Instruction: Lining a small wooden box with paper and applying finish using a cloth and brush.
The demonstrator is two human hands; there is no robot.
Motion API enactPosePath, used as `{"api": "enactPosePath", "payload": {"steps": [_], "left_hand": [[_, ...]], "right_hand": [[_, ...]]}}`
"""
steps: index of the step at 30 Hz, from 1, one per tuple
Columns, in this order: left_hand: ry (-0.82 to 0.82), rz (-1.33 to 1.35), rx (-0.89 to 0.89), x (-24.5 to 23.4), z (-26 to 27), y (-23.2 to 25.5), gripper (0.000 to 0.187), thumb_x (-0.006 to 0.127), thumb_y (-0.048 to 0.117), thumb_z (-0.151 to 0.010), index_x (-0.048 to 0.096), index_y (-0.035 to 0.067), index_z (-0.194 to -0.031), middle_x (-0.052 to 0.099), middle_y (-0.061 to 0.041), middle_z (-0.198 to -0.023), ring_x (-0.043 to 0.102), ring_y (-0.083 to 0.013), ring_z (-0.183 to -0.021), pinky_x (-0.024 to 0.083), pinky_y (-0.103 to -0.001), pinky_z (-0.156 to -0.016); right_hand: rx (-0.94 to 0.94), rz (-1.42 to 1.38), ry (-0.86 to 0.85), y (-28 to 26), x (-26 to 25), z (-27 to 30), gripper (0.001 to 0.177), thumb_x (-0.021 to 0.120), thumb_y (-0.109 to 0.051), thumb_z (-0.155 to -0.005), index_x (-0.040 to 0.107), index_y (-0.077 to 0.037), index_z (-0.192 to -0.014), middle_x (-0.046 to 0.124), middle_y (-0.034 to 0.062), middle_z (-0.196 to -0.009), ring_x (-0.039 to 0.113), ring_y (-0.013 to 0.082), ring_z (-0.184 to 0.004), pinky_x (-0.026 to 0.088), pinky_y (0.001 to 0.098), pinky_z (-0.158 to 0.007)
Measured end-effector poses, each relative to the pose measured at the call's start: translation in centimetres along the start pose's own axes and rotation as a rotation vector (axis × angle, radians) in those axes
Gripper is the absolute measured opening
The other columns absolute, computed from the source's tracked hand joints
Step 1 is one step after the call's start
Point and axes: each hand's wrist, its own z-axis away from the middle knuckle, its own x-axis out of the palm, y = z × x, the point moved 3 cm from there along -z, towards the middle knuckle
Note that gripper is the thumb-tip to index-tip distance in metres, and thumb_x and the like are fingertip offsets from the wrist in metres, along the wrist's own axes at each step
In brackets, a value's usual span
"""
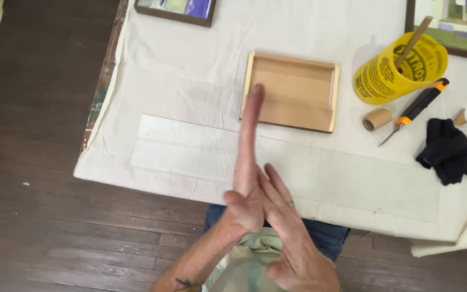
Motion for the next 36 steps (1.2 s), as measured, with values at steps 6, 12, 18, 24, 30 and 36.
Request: {"api": "enactPosePath", "payload": {"steps": [6,12,18,24,30,36], "left_hand": [[0.189,-0.116,0.042,-1.1,1.6,-0.5,0.095,0.004,0.082,-0.105,0.012,0.013,-0.169,0.007,-0.013,-0.180,0.004,-0.0332,-0.175,-0.011,-0.060,-0.150],[0.304,0.175,-0.129,0.4,2.2,1.8,0.110,0.018,0.083,-0.094,-0.008,-0.002,-0.159,-0.016,-0.016,-0.173,-0.014,-0.0291,-0.165,-0.002,-0.043,-0.138],[0.274,0.542,-0.022,-4.9,0.6,0.4,0.106,0.016,0.081,-0.088,0.004,0.008,-0.165,-0.004,-0.013,-0.177,-0.005,-0.0282,-0.169,-0.009,-0.050,-0.141],[0.456,1.209,-0.192,-6.3,1.3,-1.0,0.116,0.021,0.085,-0.085,0.011,0.000,-0.162,0.006,-0.019,-0.173,0.007,-0.0313,-0.160,0.003,-0.044,-0.133],[0.192,0.676,-0.157,-2.4,2.4,1.3,0.098,0.013,0.075,-0.095,0.008,0.006,-0.164,0.000,-0.016,-0.176,-0.001,-0.0313,-0.166,-0.006,-0.046,-0.139],[-0.138,0.776,-0.289,-1.4,9.0,-0.2,0.093,0.019,0.075,-0.103,0.030,0.005,-0.163,0.034,-0.022,-0.165,0.027,-0.0363,-0.159,0.014,-0.057,-0.135]], "right_hand": [[-0.109,-0.113,-0.056,0.4,1.1,-1.4,0.107,0.021,-0.088,-0.101,0.010,0.000,-0.161,0.003,0.0210,-0.173,0.000,0.0377,-0.164,0.005,0.0588,-0.136],[-0.187,0.041,-0.051,-0.3,1.3,-2.5,0.106,0.027,-0.081,-0.098,0.005,0.001,-0.162,-0.001,0.0237,-0.172,-0.002,0.0428,-0.164,0.007,0.0618,-0.135],[-0.275,0.384,-0.023,0.0,2.7,-0.8,0.110,0.034,-0.081,-0.085,0.040,0.007,-0.151,0.040,0.0235,-0.160,0.031,0.0483,-0.153,0.030,0.0593,-0.125],[-0.305,0.690,-0.159,1.5,4.5,0.2,0.129,0.049,-0.095,-0.072,0.026,-0.003,-0.160,0.023,0.0177,-0.169,0.019,0.0435,-0.157,0.019,0.0650,-0.124],[-0.278,0.703,0.010,0.5,3.2,-3.3,0.116,0.030,-0.086,-0.085,0.030,0.007,-0.155,0.027,0.0257,-0.166,0.025,0.0421,-0.156,0.024,0.0588,-0.125],[-0.122,0.329,0.154,2.9,-6.8,-8.2,0.090,0.011,-0.074,-0.102,0.019,-0.007,-0.163,0.016,0.0190,-0.173,0.011,0.0384,-0.164,0.013,0.0561,-0.134]]}}
